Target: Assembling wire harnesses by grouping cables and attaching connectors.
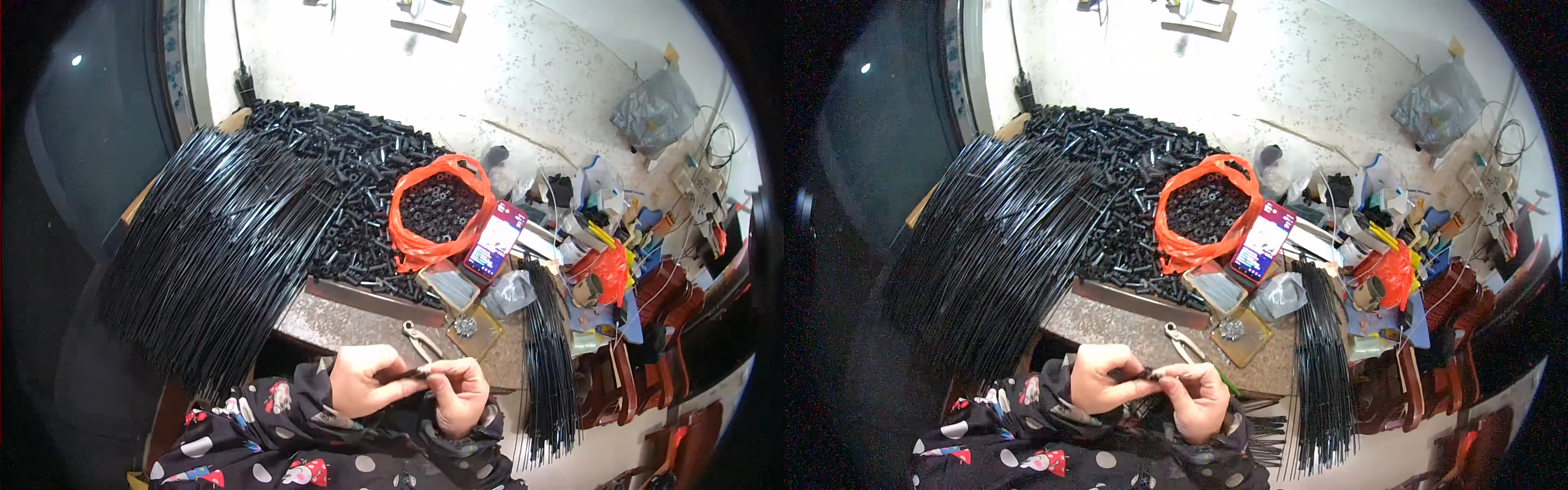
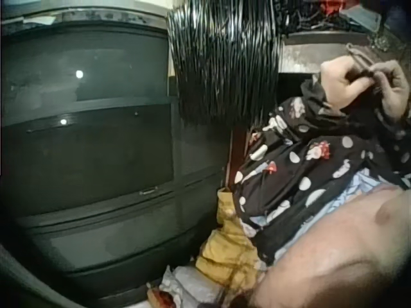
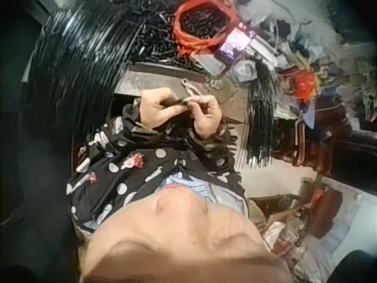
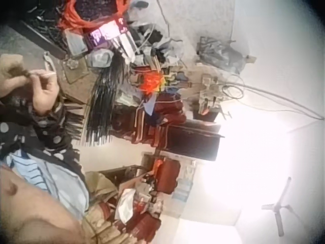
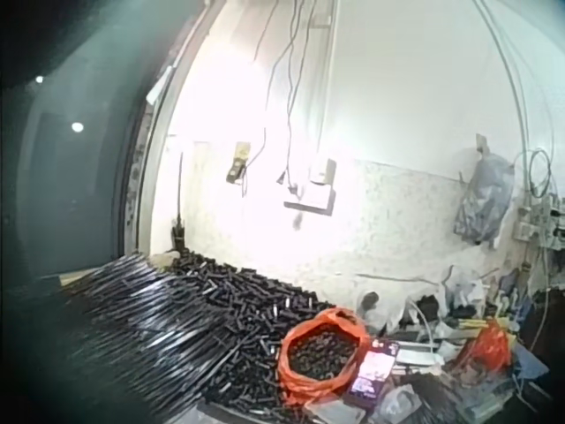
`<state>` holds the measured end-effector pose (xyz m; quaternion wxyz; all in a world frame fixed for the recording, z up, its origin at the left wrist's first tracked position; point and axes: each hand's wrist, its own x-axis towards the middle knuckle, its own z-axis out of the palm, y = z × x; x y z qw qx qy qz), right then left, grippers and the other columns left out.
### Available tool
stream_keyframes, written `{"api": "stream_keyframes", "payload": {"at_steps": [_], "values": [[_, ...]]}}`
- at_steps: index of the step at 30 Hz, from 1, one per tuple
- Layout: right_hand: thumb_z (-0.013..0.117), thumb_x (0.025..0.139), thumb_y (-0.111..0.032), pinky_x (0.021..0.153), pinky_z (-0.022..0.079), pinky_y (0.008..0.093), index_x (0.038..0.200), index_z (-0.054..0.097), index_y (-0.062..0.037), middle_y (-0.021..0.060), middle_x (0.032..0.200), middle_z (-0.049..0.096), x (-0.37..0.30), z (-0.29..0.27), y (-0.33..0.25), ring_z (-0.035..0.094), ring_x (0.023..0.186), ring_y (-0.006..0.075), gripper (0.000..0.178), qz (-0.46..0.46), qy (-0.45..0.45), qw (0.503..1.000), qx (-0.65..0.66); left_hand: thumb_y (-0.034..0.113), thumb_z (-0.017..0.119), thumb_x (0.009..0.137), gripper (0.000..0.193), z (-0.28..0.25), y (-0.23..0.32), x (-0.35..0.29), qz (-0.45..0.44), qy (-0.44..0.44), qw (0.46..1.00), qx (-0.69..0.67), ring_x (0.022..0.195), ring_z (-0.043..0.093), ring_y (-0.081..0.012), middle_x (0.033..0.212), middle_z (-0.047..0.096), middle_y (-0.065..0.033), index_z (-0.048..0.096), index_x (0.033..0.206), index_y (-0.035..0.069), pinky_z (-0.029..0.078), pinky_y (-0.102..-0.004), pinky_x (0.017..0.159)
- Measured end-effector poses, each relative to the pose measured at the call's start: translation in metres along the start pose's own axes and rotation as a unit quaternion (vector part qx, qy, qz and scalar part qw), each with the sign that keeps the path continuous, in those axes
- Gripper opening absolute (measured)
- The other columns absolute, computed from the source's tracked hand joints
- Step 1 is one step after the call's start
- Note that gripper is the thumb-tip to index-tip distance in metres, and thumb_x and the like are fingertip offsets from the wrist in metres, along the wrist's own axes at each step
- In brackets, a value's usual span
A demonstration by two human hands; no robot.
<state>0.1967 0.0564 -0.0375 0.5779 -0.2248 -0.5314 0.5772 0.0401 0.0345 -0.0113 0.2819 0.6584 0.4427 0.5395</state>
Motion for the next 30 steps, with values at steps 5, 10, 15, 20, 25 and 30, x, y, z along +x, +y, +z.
{"api": "stream_keyframes", "payload": {"at_steps": [5, 10, 15, 20, 25, 30], "values": [[0.056, 0.081, -0.001, 0.074, 0.046, 0.0271, 0.086, 0.048, 0.0015, 0.0149, 0.087, 0.06, 0.019, -0.029, 0.014, 0.058, 0.079, 0.0156, 0.01, 0.062, -0.025, 0.991, 0.116, 0.013, 0.073, 0.068, 0.024, 0.004, -0.031, 0.049, 0.011, -0.205, 0.977, -0.053, 0.052, 0.044, -0.0044, 0.055, 0.051, -0.0008, 0.052, 0.063, 0.002, 0.037, -0.0225, 0.047], [0.063, 0.078, -0.007, 0.067, 0.037, 0.0178, 0.087, 0.057, -0.0001, 0.0014, 0.081, 0.059, 0.042, -0.048, 0.047, 0.05, 0.071, 0.0065, 0.013, 0.038, 0.189, 0.975, 0.115, 0.012, 0.059, 0.076, 0.016, 0.019, -0.149, 0.17, -0.042, -0.047, 0.998, 0.02, 0.074, 0.059, -0.0176, 0.082, 0.061, -0.0082, 0.061, 0.088, 0.001, 0.047, -0.0272, 0.069], [0.062, 0.078, -0.004, 0.066, 0.037, 0.0169, 0.089, 0.06, 0.0034, 0.0015, 0.08, 0.059, 0.051, -0.049, 0.038, 0.05, 0.07, 0.0062, 0.014, 0.016, 0.237, 0.97, 0.045, 0.014, 0.05, 0.077, 0.022, 0.038, -0.22, 0.24, -0.043, -0.169, 0.831, 0.528, 0.093, 0.057, -0.0278, 0.096, 0.061, -0.0129, 0.065, 0.093, 0.008, 0.048, -0.0376, 0.078], [0.06, 0.077, 0.001, 0.067, 0.039, 0.0171, 0.093, 0.061, 0.0039, 0.0027, 0.082, 0.06, 0.042, -0.059, 0.031, 0.051, 0.073, 0.0058, 0.016, 0.109, 0.156, 0.981, 0.039, 0.012, 0.044, 0.077, 0.021, 0.043, -0.204, 0.253, -0.094, -0.217, 0.805, 0.545, 0.088, 0.059, -0.0298, 0.09, 0.062, -0.0148, 0.064, 0.085, 0.006, 0.048, -0.0376, 0.076], [0.056, 0.079, 0.003, 0.064, 0.039, 0.0175, 0.093, 0.059, 0.0024, -0.0002, 0.08, 0.057, 0.038, -0.046, 0.025, 0.05, 0.07, 0.0051, 0.014, 0.087, 0.179, 0.98, 0.026, 0.003, 0.058, 0.074, 0.016, 0.003, -0.199, 0.214, -0.088, 0.065, 0.993, 0.047, 0.067, 0.061, -0.0197, 0.077, 0.062, -0.0121, 0.059, 0.09, 0.002, 0.05, -0.0295, 0.062], [0.053, 0.082, 0.0, 0.068, 0.036, 0.0173, 0.092, 0.055, 0.0023, -0.0003, 0.081, 0.054, 0.036, -0.039, 0.03, 0.048, 0.074, 0.0055, 0.011, 0.025, 0.184, 0.982, 0.026, -0.003, 0.057, 0.074, 0.012, 0.019, -0.143, 0.116, -0.189, -0.051, 0.872, -0.449, 0.073, 0.06, -0.0176, 0.082, 0.061, -0.012, 0.06, 0.086, -0.005, 0.049, -0.0273, 0.069]]}}
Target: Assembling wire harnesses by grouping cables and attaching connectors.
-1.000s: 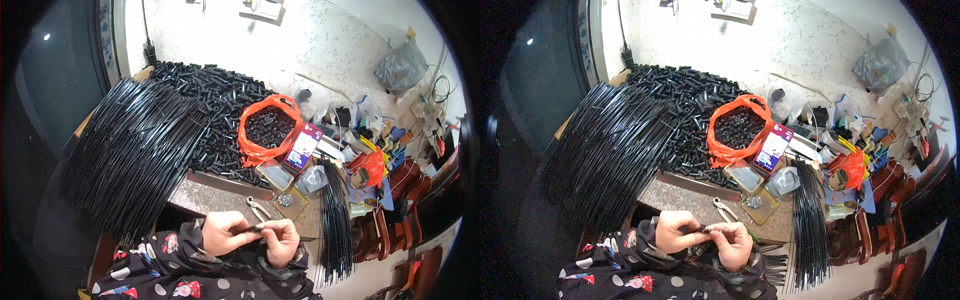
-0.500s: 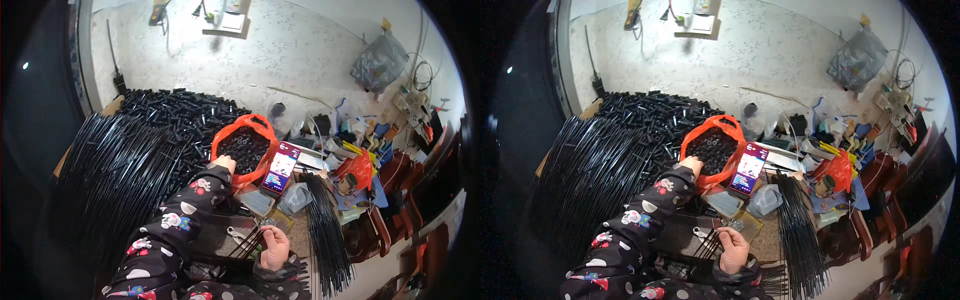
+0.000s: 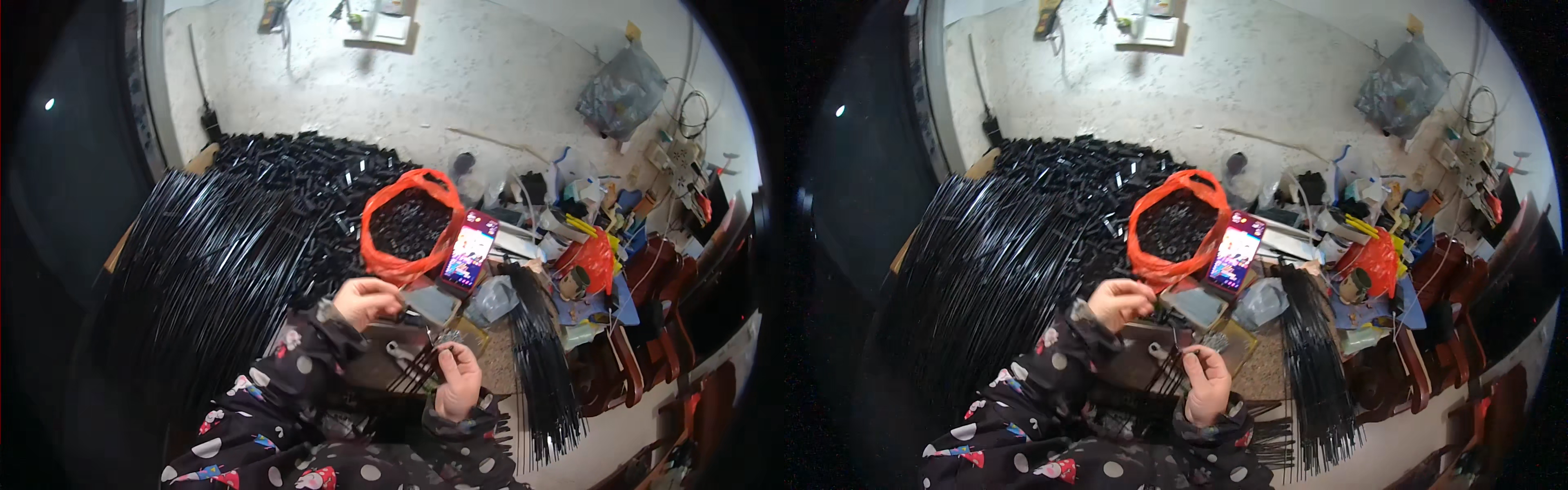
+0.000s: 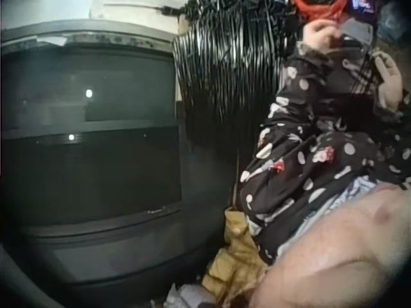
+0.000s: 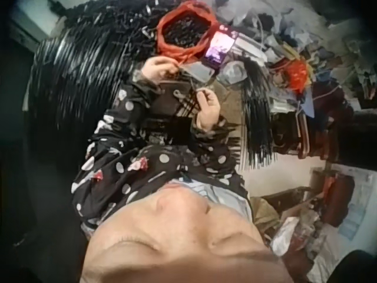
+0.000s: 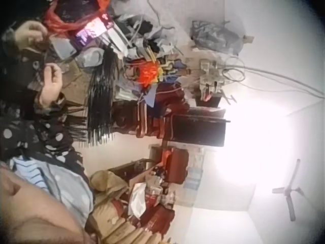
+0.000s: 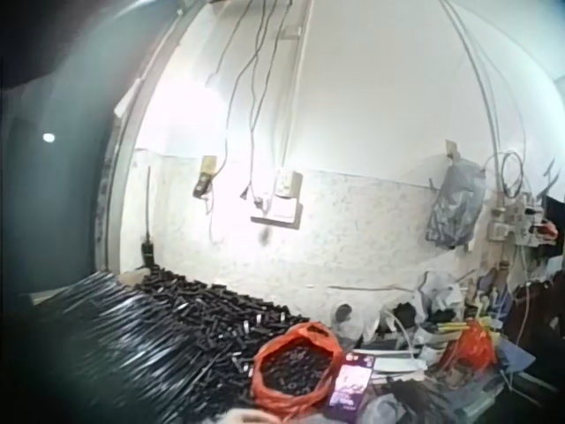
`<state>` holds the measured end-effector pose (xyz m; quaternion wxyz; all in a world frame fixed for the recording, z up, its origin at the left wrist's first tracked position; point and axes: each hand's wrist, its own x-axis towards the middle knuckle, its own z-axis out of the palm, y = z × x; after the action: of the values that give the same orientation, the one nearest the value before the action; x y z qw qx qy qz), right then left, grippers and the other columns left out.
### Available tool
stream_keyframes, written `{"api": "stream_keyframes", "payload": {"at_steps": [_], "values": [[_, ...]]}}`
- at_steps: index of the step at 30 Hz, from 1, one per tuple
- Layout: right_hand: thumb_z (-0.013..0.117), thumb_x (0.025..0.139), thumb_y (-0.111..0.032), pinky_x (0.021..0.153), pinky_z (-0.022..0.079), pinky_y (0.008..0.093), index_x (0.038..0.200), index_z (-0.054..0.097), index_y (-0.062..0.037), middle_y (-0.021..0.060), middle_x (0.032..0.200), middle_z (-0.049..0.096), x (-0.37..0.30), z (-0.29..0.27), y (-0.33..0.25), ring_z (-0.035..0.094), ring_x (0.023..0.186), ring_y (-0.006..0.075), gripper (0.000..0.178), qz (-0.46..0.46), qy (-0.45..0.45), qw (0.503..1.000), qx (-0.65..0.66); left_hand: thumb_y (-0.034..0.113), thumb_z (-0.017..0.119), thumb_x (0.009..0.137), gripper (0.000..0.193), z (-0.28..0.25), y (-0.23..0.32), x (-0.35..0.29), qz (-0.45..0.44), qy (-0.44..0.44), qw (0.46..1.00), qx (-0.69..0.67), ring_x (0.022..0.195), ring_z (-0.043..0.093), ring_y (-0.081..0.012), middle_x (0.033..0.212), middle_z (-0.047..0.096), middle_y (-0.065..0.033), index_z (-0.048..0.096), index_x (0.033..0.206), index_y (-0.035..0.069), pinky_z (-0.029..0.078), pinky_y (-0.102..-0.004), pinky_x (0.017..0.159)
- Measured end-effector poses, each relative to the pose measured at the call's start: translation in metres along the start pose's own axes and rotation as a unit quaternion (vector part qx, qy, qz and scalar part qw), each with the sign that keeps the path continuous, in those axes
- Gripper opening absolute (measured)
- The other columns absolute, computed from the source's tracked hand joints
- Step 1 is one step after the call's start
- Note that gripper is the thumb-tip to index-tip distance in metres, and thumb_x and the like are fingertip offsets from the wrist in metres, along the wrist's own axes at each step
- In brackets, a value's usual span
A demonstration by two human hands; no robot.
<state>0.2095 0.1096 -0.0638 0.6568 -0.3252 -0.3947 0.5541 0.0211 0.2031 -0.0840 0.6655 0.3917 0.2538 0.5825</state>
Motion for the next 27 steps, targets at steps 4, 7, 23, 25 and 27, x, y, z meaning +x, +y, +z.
{"api": "stream_keyframes", "payload": {"at_steps": [4, 7, 23, 25, 27], "values": [[0.052, 0.083, -0.003, 0.067, 0.038, 0.0182, 0.089, 0.054, 0.0012, 0.0015, 0.079, 0.056, -0.006, 0.029, 0.0, 0.049, 0.071, 0.0065, 0.007, 0.026, -0.045, 0.999, -0.005, 0.0, 0.06, 0.074, 0.015, -0.016, -0.019, -0.042, 0.121, 0.035, 0.979, 0.159, 0.089, 0.056, -0.0134, 0.104, 0.057, -0.0096, 0.062, 0.089, -0.002, 0.045, -0.0256, 0.076], [0.052, 0.084, -0.006, 0.062, 0.04, 0.0195, 0.087, 0.053, 0.0009, 0.0013, 0.074, 0.056, -0.004, 0.018, -0.002, 0.051, 0.066, 0.0075, 0.007, 0.03, -0.01, 0.999, 0.041, 0.002, 0.06, 0.074, 0.015, -0.026, -0.01, -0.055, 0.176, 0.139, 0.938, 0.263, 0.091, 0.055, -0.0138, 0.104, 0.056, -0.0101, 0.061, 0.088, -0.001, 0.045, -0.0258, 0.078], [0.06, 0.079, -0.012, 0.065, 0.045, 0.0292, 0.088, 0.054, -0.0015, 0.0104, 0.081, 0.058, -0.112, 0.016, -0.051, 0.058, 0.074, 0.0233, 0.015, 0.013, -0.333, 0.938, -0.093, -0.001, 0.058, 0.077, 0.015, 0.0, -0.014, 0.034, 0.233, 0.043, 0.804, 0.545, 0.076, 0.057, -0.011, 0.084, 0.06, -0.0051, 0.059, 0.092, 0.0, 0.046, -0.0239, 0.071], [0.058, 0.08, -0.014, 0.062, 0.044, 0.0308, 0.086, 0.052, -0.0023, 0.0103, 0.077, 0.056, -0.112, 0.016, -0.051, 0.056, 0.072, 0.0263, 0.014, -0.039, -0.337, 0.938, -0.064, 0.006, 0.057, 0.079, 0.017, -0.03, -0.001, 0.07, 0.252, 0.061, 0.7, 0.666, 0.075, 0.059, -0.0127, 0.085, 0.063, -0.0084, 0.061, 0.095, 0.003, 0.047, -0.0241, 0.069], [0.057, 0.08, -0.013, 0.059, 0.044, 0.0312, 0.086, 0.052, -0.0024, 0.0102, 0.076, 0.055, -0.109, 0.01, -0.051, 0.056, 0.069, 0.0272, 0.013, -0.053, -0.304, 0.95, -0.049, 0.008, 0.054, 0.078, 0.027, -0.034, -0.007, 0.111, 0.287, 0.026, 0.629, 0.722, 0.076, 0.062, -0.0244, 0.086, 0.063, -0.0129, 0.059, 0.105, 0.011, 0.047, -0.0298, 0.071]]}}
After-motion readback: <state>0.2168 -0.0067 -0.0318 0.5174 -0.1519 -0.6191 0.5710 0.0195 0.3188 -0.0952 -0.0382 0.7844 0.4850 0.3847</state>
